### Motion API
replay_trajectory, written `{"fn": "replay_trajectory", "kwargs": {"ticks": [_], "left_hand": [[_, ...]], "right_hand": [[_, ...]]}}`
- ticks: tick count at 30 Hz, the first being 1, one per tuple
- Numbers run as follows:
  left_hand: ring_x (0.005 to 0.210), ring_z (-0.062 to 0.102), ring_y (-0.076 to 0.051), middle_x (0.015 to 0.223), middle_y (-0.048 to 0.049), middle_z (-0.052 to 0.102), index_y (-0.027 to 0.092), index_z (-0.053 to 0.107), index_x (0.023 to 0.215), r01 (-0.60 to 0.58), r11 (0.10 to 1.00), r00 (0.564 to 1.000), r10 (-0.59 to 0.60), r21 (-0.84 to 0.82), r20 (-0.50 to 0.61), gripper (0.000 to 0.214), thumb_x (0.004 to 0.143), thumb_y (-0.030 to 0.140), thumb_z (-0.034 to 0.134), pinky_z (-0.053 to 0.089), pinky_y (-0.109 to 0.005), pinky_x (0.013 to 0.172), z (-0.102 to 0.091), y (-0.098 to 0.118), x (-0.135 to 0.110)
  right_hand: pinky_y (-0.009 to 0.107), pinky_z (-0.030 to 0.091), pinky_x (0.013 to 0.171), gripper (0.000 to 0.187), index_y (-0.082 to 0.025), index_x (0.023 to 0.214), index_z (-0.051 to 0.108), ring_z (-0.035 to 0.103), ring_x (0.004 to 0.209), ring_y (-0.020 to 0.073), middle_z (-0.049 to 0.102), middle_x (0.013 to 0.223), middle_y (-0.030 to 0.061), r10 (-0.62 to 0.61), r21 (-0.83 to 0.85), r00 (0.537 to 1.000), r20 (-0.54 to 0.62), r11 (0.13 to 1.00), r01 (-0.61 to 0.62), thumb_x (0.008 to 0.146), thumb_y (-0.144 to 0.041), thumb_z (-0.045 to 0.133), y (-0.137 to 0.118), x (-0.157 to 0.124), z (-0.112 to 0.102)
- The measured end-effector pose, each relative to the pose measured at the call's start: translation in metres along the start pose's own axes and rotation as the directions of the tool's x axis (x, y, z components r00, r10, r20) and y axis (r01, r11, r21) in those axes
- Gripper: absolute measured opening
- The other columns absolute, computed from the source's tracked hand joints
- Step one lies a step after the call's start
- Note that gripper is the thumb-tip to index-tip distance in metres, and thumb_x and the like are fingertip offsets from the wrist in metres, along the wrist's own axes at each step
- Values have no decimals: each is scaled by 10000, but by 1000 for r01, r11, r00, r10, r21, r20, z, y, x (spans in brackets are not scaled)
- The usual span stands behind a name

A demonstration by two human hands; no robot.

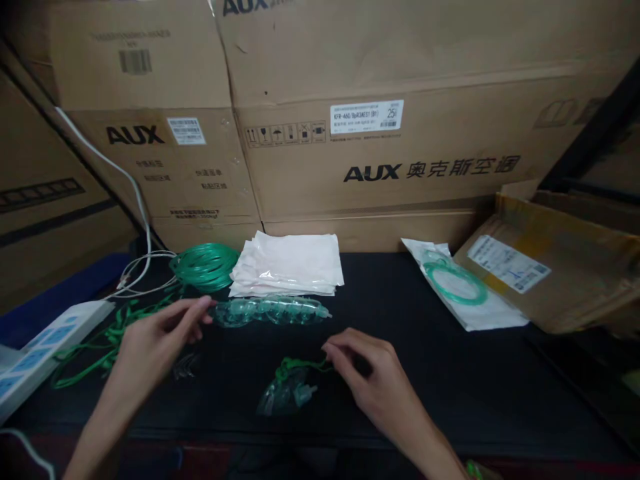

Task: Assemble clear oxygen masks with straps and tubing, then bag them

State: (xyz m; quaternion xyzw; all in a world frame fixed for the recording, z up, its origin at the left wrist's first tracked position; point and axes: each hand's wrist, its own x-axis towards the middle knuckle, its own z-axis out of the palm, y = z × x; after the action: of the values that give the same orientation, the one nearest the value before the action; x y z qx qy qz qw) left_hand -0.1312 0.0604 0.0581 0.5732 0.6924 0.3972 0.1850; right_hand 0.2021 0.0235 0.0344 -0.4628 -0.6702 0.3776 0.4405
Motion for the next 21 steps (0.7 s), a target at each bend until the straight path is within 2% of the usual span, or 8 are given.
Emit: {"fn": "replay_trajectory", "kwargs": {"ticks": [2,4,5,7,11,13,17,21], "left_hand": [[811,741,-245,952,-37,807,308,834,976,-185,981,967,192,-56,170,274,868,531,716,566,-262,697,18,11,-43],[1003,750,-275,1164,-37,786,388,806,1137,-329,936,879,351,-121,323,310,840,473,775,597,-302,883,37,15,-78],[1106,729,-290,1269,-33,753,423,758,1242,-365,920,842,393,-146,371,434,813,448,812,590,-324,956,45,14,-91],[1236,680,-294,1394,-24,688,463,656,1378,-377,909,806,415,-175,421,585,822,371,814,564,-361,1048,58,8,-104],[1260,672,-274,1392,-23,679,449,662,1364,-316,924,823,381,-217,421,494,903,286,726,544,-381,1087,70,-6,-102],[1238,683,-278,1352,-31,698,425,710,1300,-265,937,849,339,-229,404,415,902,311,734,549,-383,1081,72,-6,-99],[1155,710,-280,1296,-49,720,387,748,1236,-88,933,882,236,-348,407,384,854,376,790,615,-341,949,78,10,-98],[1061,730,-277,1218,-77,759,340,733,1279,171,851,811,165,-496,562,477,817,424,820,605,-343,922,87,30,-95]], "right_hand": [[313,572,720,165,-265,919,793,714,774,214,755,864,51,-60,-139,997,54,988,67,985,-341,664,6,-23,1],[310,604,794,150,-303,1069,792,742,885,226,769,1007,57,-93,-188,990,106,976,111,986,-298,667,11,-40,7],[317,613,833,197,-323,1147,777,745,941,234,765,1074,60,-104,-209,987,124,969,129,983,-290,673,13,-45,12],[367,616,912,295,-344,1248,739,733,1036,260,750,1172,70,-127,-268,980,151,949,164,962,-281,705,17,-49,23],[547,581,1013,455,-310,1318,695,698,1145,346,729,1277,112,-156,-404,968,198,887,226,882,-215,785,22,-46,41],[579,568,1030,585,-303,1402,635,673,1210,373,690,1364,134,-166,-429,968,186,873,232,856,-164,794,26,-45,46],[513,562,1062,734,-379,1530,496,643,1285,334,626,1453,117,-193,-340,975,110,914,220,886,-124,739,33,-45,47],[390,572,1054,667,-444,1512,508,646,1299,270,597,1470,75,-171,-147,985,37,974,174,941,-145,680,39,-44,43]]}}
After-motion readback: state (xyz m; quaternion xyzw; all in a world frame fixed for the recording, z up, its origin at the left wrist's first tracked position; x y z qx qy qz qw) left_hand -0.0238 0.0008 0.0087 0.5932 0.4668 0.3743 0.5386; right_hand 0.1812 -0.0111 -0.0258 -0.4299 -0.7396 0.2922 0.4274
